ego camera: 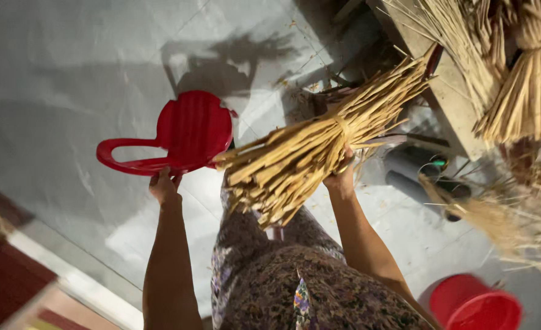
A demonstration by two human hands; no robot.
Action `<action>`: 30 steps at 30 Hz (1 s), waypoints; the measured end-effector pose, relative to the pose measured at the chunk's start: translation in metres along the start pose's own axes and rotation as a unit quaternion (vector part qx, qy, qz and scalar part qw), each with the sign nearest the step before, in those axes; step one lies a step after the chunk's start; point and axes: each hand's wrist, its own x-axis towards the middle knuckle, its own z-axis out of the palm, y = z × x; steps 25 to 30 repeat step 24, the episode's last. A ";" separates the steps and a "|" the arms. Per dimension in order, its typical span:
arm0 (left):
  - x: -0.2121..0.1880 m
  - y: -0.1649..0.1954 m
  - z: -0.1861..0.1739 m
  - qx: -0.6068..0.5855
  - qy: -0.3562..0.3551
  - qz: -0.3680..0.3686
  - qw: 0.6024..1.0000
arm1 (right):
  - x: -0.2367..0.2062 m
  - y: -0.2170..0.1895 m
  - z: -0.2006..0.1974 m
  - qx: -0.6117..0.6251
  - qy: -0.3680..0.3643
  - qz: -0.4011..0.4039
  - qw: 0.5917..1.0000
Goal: The person uses shears to trim the edges of a woven basket, cutting away excess material. They then lift the basket, inspect it, and place it on a table with other baskets.
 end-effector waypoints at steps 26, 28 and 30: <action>-0.186 -0.273 -0.279 -0.285 0.051 -0.050 0.956 | -0.198 -0.012 -0.099 -0.171 -0.055 0.103 0.978; -0.186 -0.273 -0.279 -0.285 0.051 -0.050 0.956 | -0.198 -0.012 -0.099 -0.171 -0.055 0.103 0.978; -0.186 -0.273 -0.279 -0.285 0.051 -0.050 0.956 | -0.198 -0.012 -0.099 -0.171 -0.055 0.103 0.978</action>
